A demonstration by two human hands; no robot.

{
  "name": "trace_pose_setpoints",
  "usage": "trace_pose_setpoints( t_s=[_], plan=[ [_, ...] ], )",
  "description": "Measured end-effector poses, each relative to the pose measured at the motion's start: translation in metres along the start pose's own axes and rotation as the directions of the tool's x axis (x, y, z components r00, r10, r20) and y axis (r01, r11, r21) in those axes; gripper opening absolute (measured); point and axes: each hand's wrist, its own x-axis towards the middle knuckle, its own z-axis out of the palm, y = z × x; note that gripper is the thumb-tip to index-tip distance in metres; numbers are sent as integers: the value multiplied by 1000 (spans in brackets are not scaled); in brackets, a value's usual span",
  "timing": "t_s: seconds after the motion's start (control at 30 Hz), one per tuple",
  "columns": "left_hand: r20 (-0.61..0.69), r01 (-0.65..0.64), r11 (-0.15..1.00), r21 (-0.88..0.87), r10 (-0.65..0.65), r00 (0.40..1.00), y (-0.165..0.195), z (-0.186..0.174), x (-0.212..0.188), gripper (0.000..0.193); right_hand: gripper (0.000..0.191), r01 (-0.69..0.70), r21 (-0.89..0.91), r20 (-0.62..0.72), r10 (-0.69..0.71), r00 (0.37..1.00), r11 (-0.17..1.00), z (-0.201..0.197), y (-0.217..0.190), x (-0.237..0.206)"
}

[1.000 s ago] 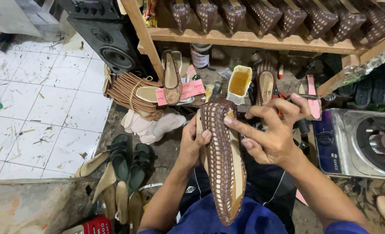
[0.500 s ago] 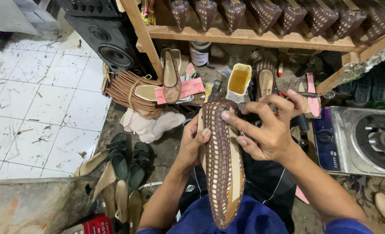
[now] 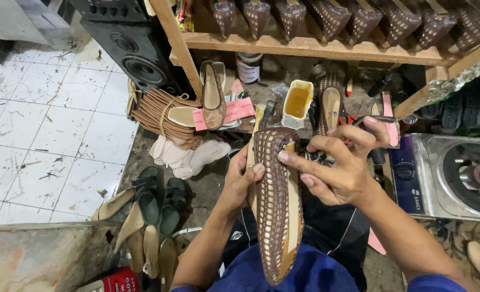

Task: The person holds a woven shoe upper and applies yellow glue from a container along the sole edge, pressing and smoothing the glued edge with their fingers. They rotate the shoe to reach different sections, briefly set it near a small burner, and continue coating the edge by hand.

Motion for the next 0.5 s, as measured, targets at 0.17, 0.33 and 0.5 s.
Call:
trace_pose_setpoints(
  t_s=[0.17,0.33,0.5],
  plan=[
    [-1,-3,1000,17,3,1000,-1,-2,-1,68,37,5,-2,-21,-5,1000,1000,-1,-2,0],
    [-17,-10,996,88,12,1000,-1,-3,0,71,37,-46,16,2,46,999,999,0,-5,0],
    [3,-7,998,67,7,1000,-1,-3,-1,74,36,-90,-11,-19,90,996,996,1,-6,1]
  ],
)
